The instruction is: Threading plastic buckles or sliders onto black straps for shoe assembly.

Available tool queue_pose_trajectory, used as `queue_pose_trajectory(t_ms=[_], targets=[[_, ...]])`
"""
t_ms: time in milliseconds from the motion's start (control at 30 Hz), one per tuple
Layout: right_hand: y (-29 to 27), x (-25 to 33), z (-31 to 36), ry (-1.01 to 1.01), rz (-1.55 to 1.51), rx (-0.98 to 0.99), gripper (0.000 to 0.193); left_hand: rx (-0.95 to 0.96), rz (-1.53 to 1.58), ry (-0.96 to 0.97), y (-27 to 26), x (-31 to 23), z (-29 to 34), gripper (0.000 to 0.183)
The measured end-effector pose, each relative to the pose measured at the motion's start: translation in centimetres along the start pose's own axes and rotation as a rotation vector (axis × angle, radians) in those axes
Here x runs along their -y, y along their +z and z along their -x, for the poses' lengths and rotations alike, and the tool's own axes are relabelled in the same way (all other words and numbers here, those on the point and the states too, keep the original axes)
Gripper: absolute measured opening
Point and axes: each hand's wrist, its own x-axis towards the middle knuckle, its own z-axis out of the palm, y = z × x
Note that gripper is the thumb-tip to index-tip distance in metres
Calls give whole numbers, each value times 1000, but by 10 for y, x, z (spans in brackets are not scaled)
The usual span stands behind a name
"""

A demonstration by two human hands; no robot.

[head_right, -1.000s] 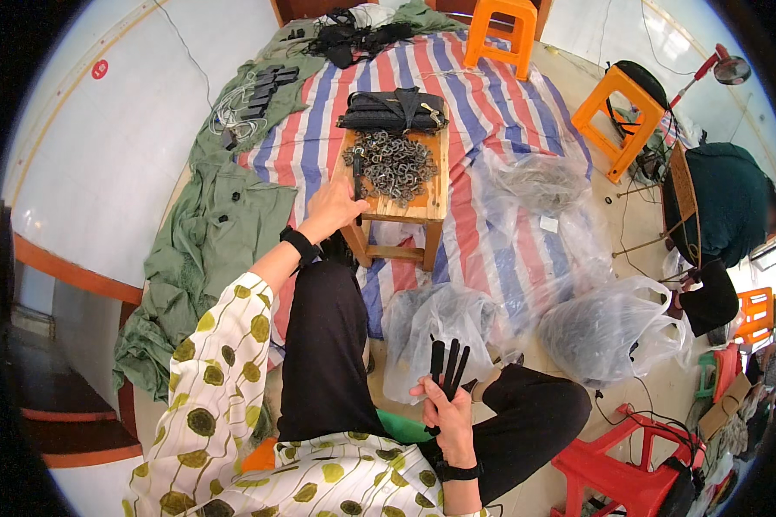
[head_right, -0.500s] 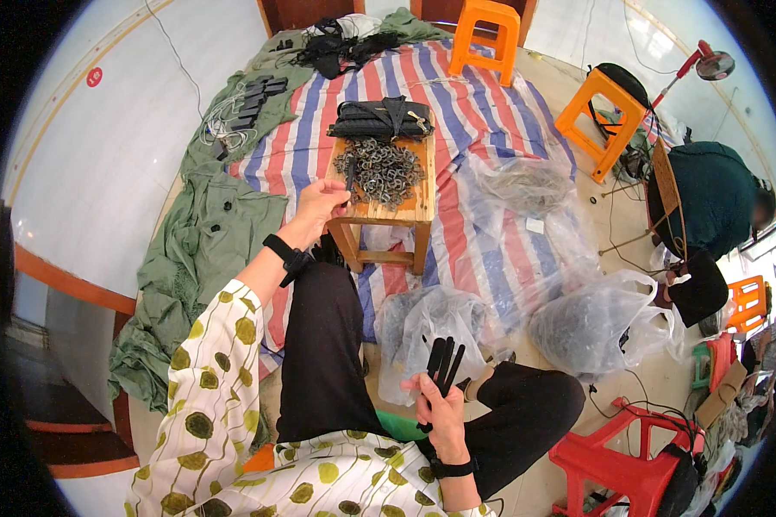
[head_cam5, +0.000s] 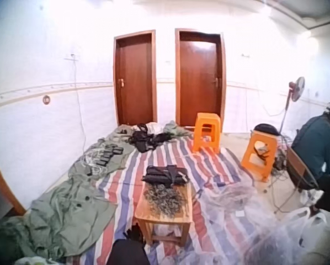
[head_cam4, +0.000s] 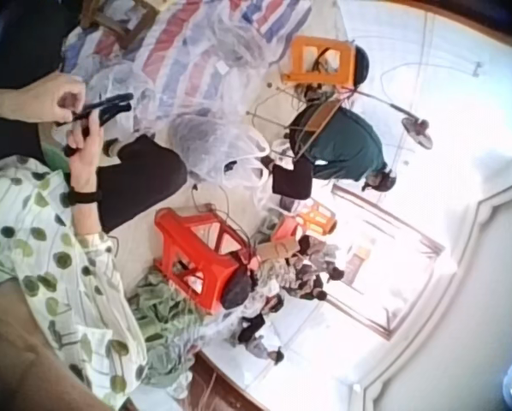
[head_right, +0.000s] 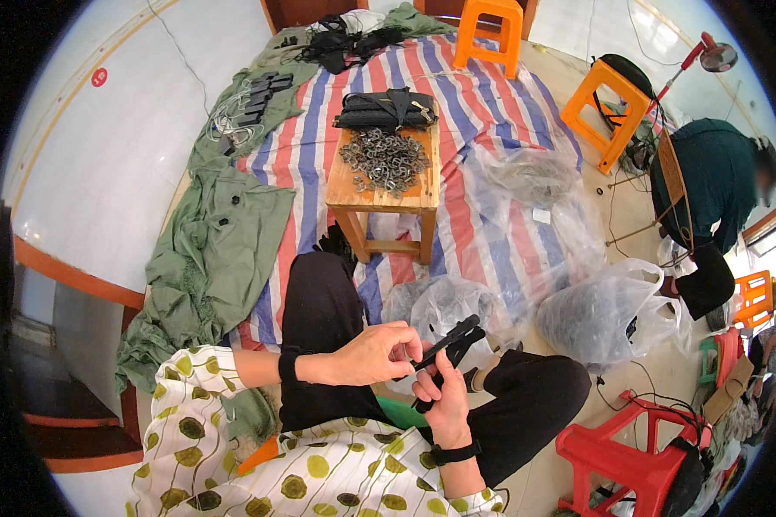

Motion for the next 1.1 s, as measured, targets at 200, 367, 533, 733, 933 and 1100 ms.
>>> queue_pose_trajectory(t_ms=[200, 367, 533, 733, 933, 1100], targets=[[2, 2, 0, -85, -89, -8, 27, -28, -72, 24, 9, 0, -18, 15], [-11, 2, -10, -130, 58, -37, 19, 153, -131, 8, 18, 8, -25, 11], [-13, 17, -2, -186, 4, -83, 16, -422, -431, -81, -82, 34, -108, 12], [-13, 19, -5, -127, -19, -60, 17, -815, -1014, -167, -171, 96, -150, 21], [-15, 20, -7, -101, -17, -69, 18, -751, -886, -219, -177, 109, -153, 14], [-17, 16, -8, -96, -30, -43, 19, -795, -951, -207, -174, 111, -150, 13]])
